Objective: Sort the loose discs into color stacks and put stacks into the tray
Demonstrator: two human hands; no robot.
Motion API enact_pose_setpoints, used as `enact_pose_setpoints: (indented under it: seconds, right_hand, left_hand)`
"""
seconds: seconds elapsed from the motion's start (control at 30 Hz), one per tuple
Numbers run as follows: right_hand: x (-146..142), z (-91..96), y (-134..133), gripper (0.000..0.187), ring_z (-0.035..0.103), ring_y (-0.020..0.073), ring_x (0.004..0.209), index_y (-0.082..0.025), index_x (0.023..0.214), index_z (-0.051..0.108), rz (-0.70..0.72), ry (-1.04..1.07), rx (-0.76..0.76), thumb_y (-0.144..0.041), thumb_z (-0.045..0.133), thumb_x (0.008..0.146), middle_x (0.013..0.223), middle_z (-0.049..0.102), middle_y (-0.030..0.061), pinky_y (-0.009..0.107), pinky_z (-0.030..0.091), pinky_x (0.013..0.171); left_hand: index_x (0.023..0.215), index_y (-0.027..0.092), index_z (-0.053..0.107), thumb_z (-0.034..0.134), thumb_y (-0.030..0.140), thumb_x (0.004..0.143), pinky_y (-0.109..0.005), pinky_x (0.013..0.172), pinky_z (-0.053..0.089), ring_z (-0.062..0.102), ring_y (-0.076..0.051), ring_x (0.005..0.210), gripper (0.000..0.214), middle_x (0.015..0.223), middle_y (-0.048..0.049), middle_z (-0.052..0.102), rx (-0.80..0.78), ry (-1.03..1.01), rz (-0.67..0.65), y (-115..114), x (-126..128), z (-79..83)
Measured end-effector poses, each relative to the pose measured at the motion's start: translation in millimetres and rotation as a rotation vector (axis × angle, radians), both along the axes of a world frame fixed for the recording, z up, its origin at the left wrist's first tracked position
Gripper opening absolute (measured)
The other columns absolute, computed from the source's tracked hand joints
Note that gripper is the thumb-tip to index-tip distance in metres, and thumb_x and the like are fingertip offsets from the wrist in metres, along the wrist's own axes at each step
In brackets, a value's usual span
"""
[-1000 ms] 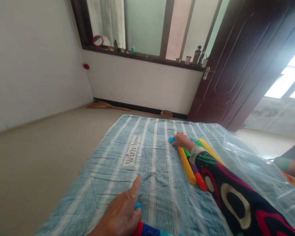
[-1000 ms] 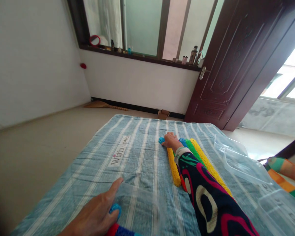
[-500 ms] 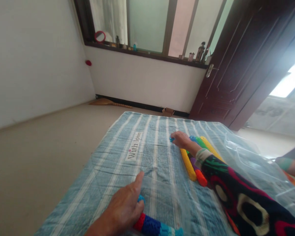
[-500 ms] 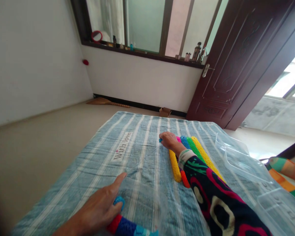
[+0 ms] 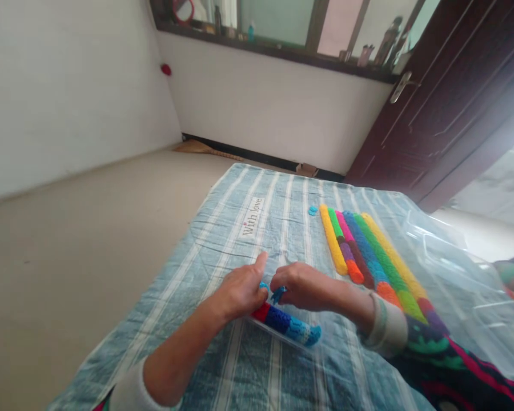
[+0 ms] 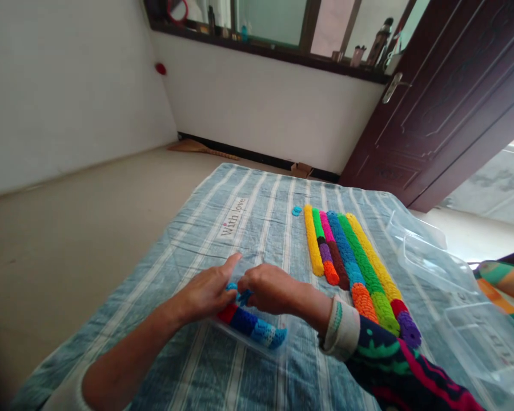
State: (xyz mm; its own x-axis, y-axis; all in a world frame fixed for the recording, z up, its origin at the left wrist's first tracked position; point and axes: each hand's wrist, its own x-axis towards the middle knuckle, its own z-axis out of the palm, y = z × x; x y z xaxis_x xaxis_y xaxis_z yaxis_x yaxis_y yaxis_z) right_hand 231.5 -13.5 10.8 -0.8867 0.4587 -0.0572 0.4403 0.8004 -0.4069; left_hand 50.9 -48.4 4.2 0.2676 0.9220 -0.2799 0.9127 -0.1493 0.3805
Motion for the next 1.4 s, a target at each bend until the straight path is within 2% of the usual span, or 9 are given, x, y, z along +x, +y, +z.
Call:
enact_pose_setpoints:
  seconds: [0.13, 0.27, 0.37, 0.5, 0.67, 0.8, 0.97, 1.23, 1.4]
  right_hand:
    - [-10.1, -7.8, -0.1, 0.016, 0.058, 0.0147, 0.070, -0.020, 0.081, 0.071, -0.026, -0.081, 0.055, -0.005, 0.066, 0.078, 0.079, 0.068, 0.0018, 0.024, 0.043, 0.066]
    - [-12.4, -10.8, -1.3, 0.021, 0.057, 0.0145, 0.068, -0.019, 0.077, 0.071, -0.039, -0.051, 0.037, 0.000, 0.061, 0.077, 0.078, 0.067, 0.0039, 0.024, 0.042, 0.063]
    - [-12.1, -17.5, -1.3, 0.022, 0.057, 0.0140, 0.070, -0.017, 0.078, 0.070, -0.054, -0.030, 0.025, 0.001, 0.058, 0.075, 0.079, 0.065, 0.0031, 0.024, 0.042, 0.065]
    - [-11.1, -25.0, -2.6, 0.026, 0.058, 0.0143, 0.074, -0.017, 0.084, 0.070, -0.090, 0.032, 0.001, 0.002, 0.055, 0.074, 0.081, 0.065, 0.0021, 0.024, 0.044, 0.069]
    - [-10.1, -26.1, -7.0, 0.030, 0.060, 0.0156, 0.078, -0.017, 0.090, 0.068, -0.165, 0.076, -0.007, 0.002, 0.053, 0.073, 0.086, 0.066, 0.0034, 0.025, 0.044, 0.071]
    - [-10.5, -28.9, -9.2, 0.026, 0.059, 0.0158, 0.079, -0.018, 0.088, 0.065, -0.187, 0.098, -0.023, 0.002, 0.053, 0.076, 0.087, 0.065, 0.0028, 0.025, 0.044, 0.072]
    - [-12.3, -34.8, -10.1, 0.023, 0.060, 0.0182, 0.084, -0.018, 0.089, 0.060, -0.211, 0.143, -0.039, -0.001, 0.054, 0.076, 0.092, 0.066, 0.0052, 0.029, 0.045, 0.076]
    - [-14.1, -39.3, -8.5, 0.023, 0.060, 0.0170, 0.082, -0.019, 0.088, 0.060, -0.201, 0.155, -0.031, -0.001, 0.054, 0.074, 0.088, 0.066, 0.0029, 0.027, 0.045, 0.074]
    - [-12.7, -44.5, -8.2, 0.027, 0.060, 0.0171, 0.081, -0.019, 0.095, 0.061, -0.219, 0.182, -0.024, -0.002, 0.053, 0.075, 0.088, 0.066, 0.0026, 0.027, 0.043, 0.073]
  left_hand:
    - [0.151, 0.005, 0.027, 0.050, 0.030, 0.082, -0.041, 0.083, 0.048, 0.068, -0.036, 0.103, 0.077, 0.102, -0.0170, 0.075, -0.001, -0.043, -0.001, 0.0, -1.4, -0.8]
    - [0.152, 0.002, 0.025, 0.051, 0.030, 0.082, -0.042, 0.085, 0.048, 0.067, -0.037, 0.106, 0.080, 0.109, -0.0203, 0.073, -0.014, -0.060, -0.029, 0.9, -4.1, -2.0]
    - [0.154, 0.002, 0.021, 0.053, 0.029, 0.081, -0.041, 0.088, 0.047, 0.065, -0.036, 0.109, 0.085, 0.114, -0.0204, 0.071, -0.020, -0.093, -0.047, 2.1, -7.2, -2.4]
    - [0.154, 0.004, 0.021, 0.054, 0.028, 0.079, -0.038, 0.086, 0.048, 0.066, -0.033, 0.104, 0.086, 0.104, -0.0148, 0.073, -0.070, -0.166, -0.038, 3.2, -11.7, 2.8]
    - [0.154, 0.006, 0.026, 0.056, 0.025, 0.074, -0.035, 0.084, 0.049, 0.066, -0.029, 0.100, 0.088, 0.104, -0.0118, 0.073, -0.117, -0.256, -0.060, 5.6, -18.2, 11.3]
    - [0.154, 0.002, 0.023, 0.058, 0.024, 0.069, -0.035, 0.082, 0.051, 0.067, -0.027, 0.093, 0.094, 0.102, -0.0112, 0.073, -0.147, -0.295, -0.090, 8.1, -23.0, 11.0]
    - [0.154, 0.010, 0.027, 0.061, 0.022, 0.064, -0.037, 0.088, 0.050, 0.067, -0.028, 0.099, 0.097, 0.111, -0.0096, 0.072, -0.141, -0.347, -0.078, 8.7, -24.0, 9.7]
    - [0.152, 0.014, 0.033, 0.060, 0.022, 0.066, -0.036, 0.087, 0.050, 0.065, -0.029, 0.106, 0.091, 0.105, -0.0069, 0.074, -0.134, -0.349, -0.057, 7.4, -23.7, 10.1]
    - [0.152, 0.008, 0.032, 0.059, 0.025, 0.070, -0.035, 0.086, 0.050, 0.066, -0.029, 0.102, 0.088, 0.097, -0.0074, 0.074, -0.134, -0.312, -0.073, 8.7, -24.2, 10.2]
